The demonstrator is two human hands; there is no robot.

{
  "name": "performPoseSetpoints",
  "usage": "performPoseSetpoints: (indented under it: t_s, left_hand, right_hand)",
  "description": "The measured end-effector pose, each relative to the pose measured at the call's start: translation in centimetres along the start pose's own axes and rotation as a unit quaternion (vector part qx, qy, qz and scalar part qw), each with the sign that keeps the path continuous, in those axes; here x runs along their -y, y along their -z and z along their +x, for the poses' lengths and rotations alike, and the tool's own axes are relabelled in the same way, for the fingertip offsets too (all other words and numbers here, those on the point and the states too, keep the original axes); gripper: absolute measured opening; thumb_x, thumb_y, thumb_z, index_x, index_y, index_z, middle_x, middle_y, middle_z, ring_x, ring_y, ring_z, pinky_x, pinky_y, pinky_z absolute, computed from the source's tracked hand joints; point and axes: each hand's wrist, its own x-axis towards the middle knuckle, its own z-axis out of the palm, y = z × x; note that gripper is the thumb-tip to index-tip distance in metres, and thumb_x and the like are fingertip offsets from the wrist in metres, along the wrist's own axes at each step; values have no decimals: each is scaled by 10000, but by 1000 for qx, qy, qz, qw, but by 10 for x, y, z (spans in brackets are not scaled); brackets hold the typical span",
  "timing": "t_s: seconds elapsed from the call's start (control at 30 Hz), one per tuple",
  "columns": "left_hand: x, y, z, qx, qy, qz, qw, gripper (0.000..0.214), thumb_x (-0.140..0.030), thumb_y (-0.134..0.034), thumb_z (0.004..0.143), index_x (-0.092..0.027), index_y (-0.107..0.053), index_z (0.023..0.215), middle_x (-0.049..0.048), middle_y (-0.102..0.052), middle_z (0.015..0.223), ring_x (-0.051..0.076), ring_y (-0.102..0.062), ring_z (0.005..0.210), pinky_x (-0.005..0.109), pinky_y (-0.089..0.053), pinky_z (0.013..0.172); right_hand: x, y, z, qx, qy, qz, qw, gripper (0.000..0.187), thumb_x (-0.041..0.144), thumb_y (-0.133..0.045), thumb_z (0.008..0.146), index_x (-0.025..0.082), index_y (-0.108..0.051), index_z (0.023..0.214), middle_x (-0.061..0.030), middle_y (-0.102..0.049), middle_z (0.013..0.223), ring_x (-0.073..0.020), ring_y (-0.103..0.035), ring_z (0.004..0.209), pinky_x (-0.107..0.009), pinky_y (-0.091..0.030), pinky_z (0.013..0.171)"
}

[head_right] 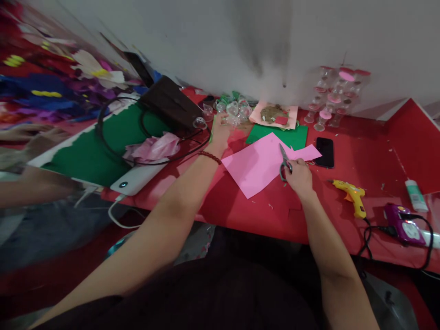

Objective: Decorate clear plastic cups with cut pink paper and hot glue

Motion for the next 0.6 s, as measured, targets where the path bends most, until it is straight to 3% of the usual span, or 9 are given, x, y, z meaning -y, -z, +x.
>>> performPoseSetpoints:
  t_s: [0.03, 0.1, 0.2, 0.3, 0.43, 0.6]
  left_hand:
    - [-6, -3, -7, -26, 30, -35, 999, 174, -183, -478, 1085, -198, -615, 1191, 1, -644, 924, 157, -631, 1061, 324, -448, 926]
    - [-17, -12, -26, -15, 81, -103, 991, 143, -197, -481, 1077, -185, -617, 1120, 10, -645, 849, 147, -642, 880, 312, -508, 841]
    - [-27, -36, -66, 52, 208, -356, 910, 206, -214, -452, 1063, -168, -631, 972, 27, -641, 751, 124, -618, 699, 264, -532, 696]
    - [-29, -62, -104, 149, 266, -415, 857, 270, -218, -433, 1051, -147, -670, 942, 61, -689, 749, 111, -590, 589, 235, -504, 575]
    - [-20, -83, -129, 199, 297, -374, 856, 261, -219, -476, 1035, -139, -708, 948, 55, -671, 684, 130, -588, 551, 255, -519, 563]
    - [-4, -84, -132, 259, 249, -344, 868, 205, -208, -567, 1001, -173, -750, 1086, 31, -721, 791, 118, -623, 639, 263, -559, 673]
  right_hand:
    - [-1, -2, 1, -12, 7, 11, 1000, 386, 264, -592, 998, 121, -773, 1307, -196, -738, 1229, -324, -701, 1128, -408, -552, 959]
    - [-3, -7, 4, -40, 24, 33, 998, 368, 251, -605, 975, 92, -795, 1247, -210, -753, 1173, -336, -697, 1116, -435, -538, 1003]
    - [-4, -9, 7, -87, 47, 82, 992, 301, 248, -579, 972, 115, -823, 1085, -195, -780, 1050, -315, -700, 1005, -450, -532, 986]
    - [-3, -6, 8, -127, 62, 139, 980, 291, 290, -554, 994, 165, -808, 926, -152, -786, 929, -276, -692, 877, -413, -531, 876]
    - [3, -1, 5, -159, 47, 242, 956, 336, 411, -563, 1027, 182, -794, 944, -109, -793, 884, -221, -682, 775, -354, -513, 756]
    - [11, 0, 2, -160, 59, 348, 922, 331, 444, -680, 968, 203, -766, 1178, -51, -801, 906, -179, -691, 756, -319, -536, 732]
